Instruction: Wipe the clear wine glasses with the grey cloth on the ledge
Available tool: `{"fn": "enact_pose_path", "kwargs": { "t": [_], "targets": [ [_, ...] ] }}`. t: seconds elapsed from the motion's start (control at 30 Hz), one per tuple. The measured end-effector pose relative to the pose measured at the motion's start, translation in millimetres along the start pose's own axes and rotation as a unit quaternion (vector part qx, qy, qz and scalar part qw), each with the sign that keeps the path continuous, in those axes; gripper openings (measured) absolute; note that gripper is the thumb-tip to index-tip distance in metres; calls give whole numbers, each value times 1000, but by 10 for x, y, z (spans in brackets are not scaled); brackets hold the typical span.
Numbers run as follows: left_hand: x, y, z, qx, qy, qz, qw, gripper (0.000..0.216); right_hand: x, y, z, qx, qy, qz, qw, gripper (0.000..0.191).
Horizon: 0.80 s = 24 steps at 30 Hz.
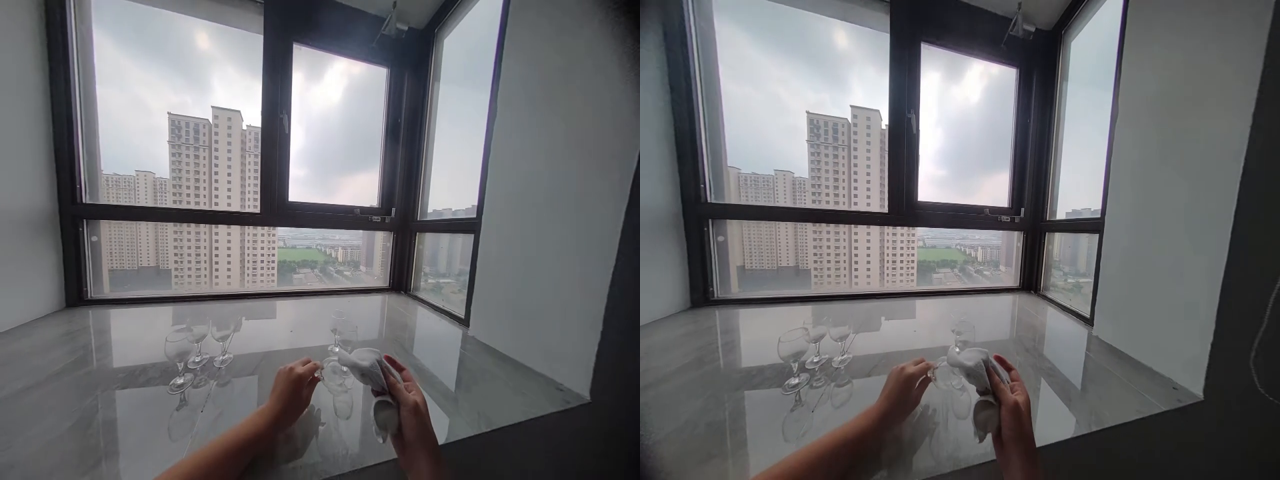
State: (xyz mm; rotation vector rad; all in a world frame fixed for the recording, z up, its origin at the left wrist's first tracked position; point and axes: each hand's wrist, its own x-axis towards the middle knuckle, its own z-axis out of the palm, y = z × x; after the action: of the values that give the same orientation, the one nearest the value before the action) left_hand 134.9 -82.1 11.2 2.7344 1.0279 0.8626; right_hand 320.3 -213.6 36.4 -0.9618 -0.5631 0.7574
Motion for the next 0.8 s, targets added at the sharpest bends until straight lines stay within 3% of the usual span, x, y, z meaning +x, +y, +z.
{"fn": "enact_pose_path", "kwargs": {
  "t": [0.1,0.23,0.33,0.4,0.57,0.67,0.8],
  "targets": [
    [-34,0,53,-11,-6,5,1000,22,14,36,-7,-153,24,-70,986,67],
    [-50,-20,38,15,-10,23,1000,23,-57,157,64,-377,-1,-219,900,42],
    [-65,-45,17,49,-16,52,997,25,-121,252,112,-480,-40,-281,830,45],
    [-77,-61,16,72,-13,77,994,27,-136,298,118,-509,-46,-286,811,53],
    [-93,-64,100,88,17,131,987,27,-109,268,70,-480,3,-233,846,64],
    [-100,-34,172,60,28,157,985,23,-95,170,18,-430,-43,-184,883,65],
    [-102,8,217,-52,-8,146,988,15,-83,86,-26,-360,-85,-154,916,58]
  ]
}}
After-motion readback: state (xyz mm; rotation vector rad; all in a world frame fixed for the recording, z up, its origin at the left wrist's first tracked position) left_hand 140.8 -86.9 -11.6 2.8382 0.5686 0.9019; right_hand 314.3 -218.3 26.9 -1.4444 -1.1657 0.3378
